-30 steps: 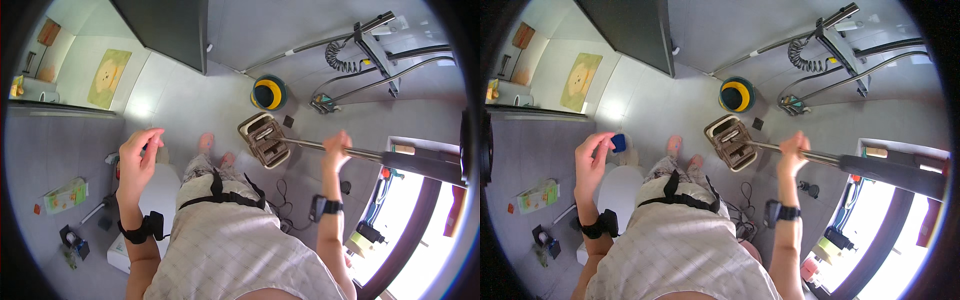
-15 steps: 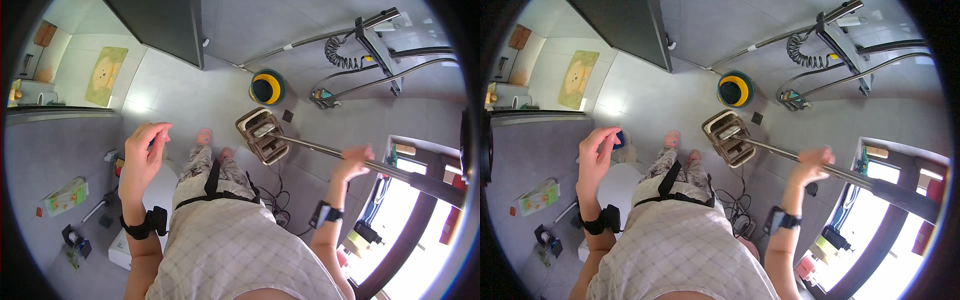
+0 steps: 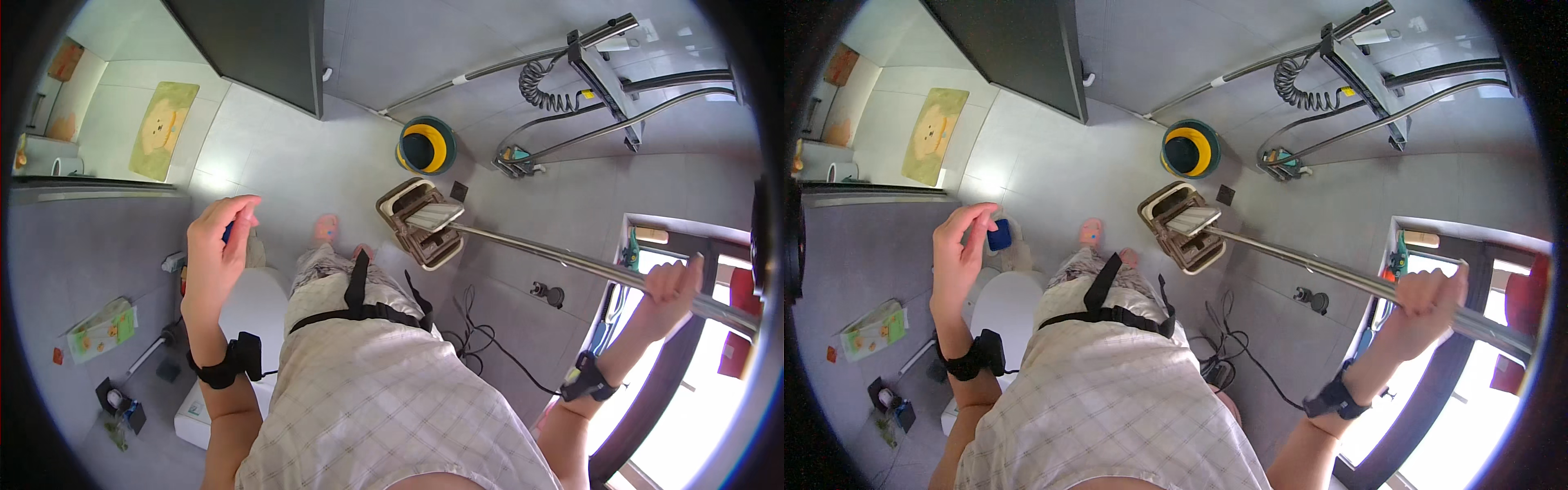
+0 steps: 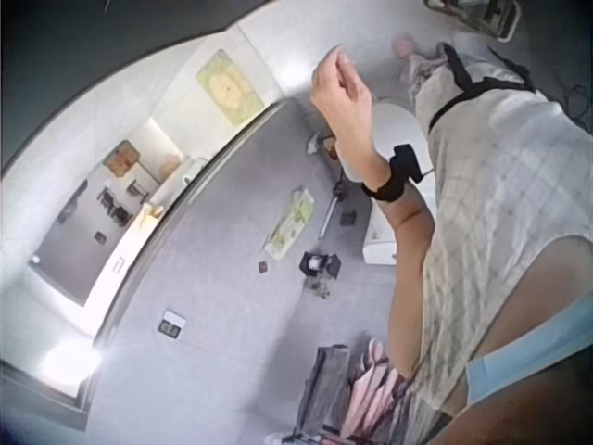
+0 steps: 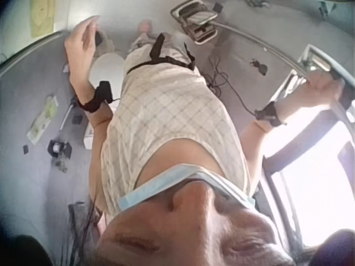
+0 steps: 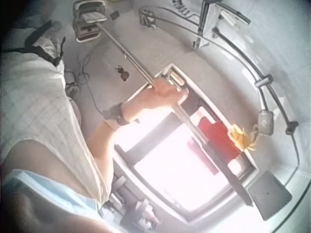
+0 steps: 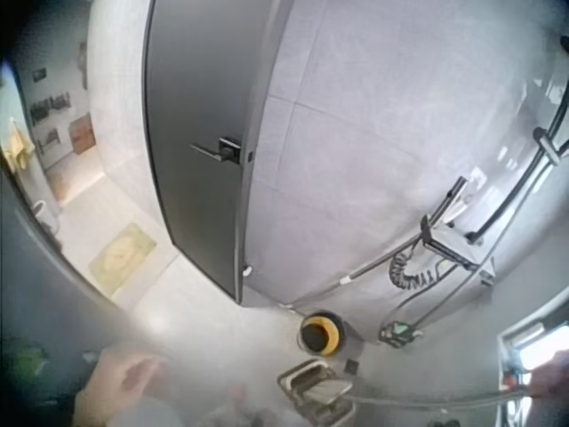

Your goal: Mop the floor in a laundry and bathroom area.

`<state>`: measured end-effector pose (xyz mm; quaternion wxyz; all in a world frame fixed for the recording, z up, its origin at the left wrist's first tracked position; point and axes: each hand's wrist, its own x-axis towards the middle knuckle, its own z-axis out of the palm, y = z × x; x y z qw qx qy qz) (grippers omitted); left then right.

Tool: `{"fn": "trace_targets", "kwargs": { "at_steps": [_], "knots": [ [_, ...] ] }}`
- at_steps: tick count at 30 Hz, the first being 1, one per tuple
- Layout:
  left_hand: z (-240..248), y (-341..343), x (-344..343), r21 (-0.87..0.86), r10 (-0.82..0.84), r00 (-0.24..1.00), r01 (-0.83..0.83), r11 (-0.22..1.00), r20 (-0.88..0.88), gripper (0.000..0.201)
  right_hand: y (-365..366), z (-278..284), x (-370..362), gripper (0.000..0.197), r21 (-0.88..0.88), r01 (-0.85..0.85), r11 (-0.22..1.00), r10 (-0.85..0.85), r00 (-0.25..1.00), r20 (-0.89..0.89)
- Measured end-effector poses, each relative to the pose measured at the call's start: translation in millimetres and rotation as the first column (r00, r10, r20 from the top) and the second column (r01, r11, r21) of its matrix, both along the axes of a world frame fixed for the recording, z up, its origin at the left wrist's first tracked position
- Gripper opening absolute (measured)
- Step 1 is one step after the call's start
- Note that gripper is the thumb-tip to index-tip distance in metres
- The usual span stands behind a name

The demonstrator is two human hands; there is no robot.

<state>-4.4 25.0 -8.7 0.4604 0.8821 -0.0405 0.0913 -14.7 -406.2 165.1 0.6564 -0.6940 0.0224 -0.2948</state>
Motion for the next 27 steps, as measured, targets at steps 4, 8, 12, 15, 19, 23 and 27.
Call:
{"fn": "trace_targets", "kwargs": {
  "at_steps": [4, 8, 12, 15, 19, 23, 27],
  "knots": [
    [3, -8, 3, 0.025, 0.017, 0.999, -0.017, 1.000, -0.031, 0.012, 6, -26, 16, 0.036, -0.011, 0.318, 0.948, -0.313, 0.939, 0.142],
    [11, -14, 2, 0.030, -0.024, 0.995, 0.027, 0.999, -0.098, 0.012, -13, -136, 41, 0.030, -0.133, 0.375, 0.917, -0.356, 0.923, 0.148],
    [16, -14, -3, 0.056, 0.011, 0.995, -0.006, 0.998, -0.101, 0.012, -4, -249, 49, 0.030, -0.127, 0.422, 0.898, -0.424, 0.906, 0.014],
    [18, -7, -8, 0.050, 0.030, 0.998, -0.027, 0.998, -0.052, 0.012, 7, -265, 43, 0.031, 0.055, 0.320, 0.946, -0.311, 0.942, -0.124],
    [12, 2, -3, 0.069, -0.011, 0.998, 0.015, 0.998, -0.063, 0.012, 7, -202, 32, 0.030, 0.007, 0.237, 0.971, -0.230, 0.948, -0.220],
    [9, 6, -7, 0.036, 0.027, 0.999, -0.026, 0.999, -0.026, 0.010, -1, -46, 12, 0.039, -0.116, 0.301, 0.946, -0.298, 0.954, 0.042],
    [7, -5, 5, 0.040, 0.004, 0.999, -0.003, 0.999, -0.039, 0.011, -9, 13, -6, 0.032, -0.042, 0.196, 0.980, -0.190, 0.974, 0.121]
  ]
}}
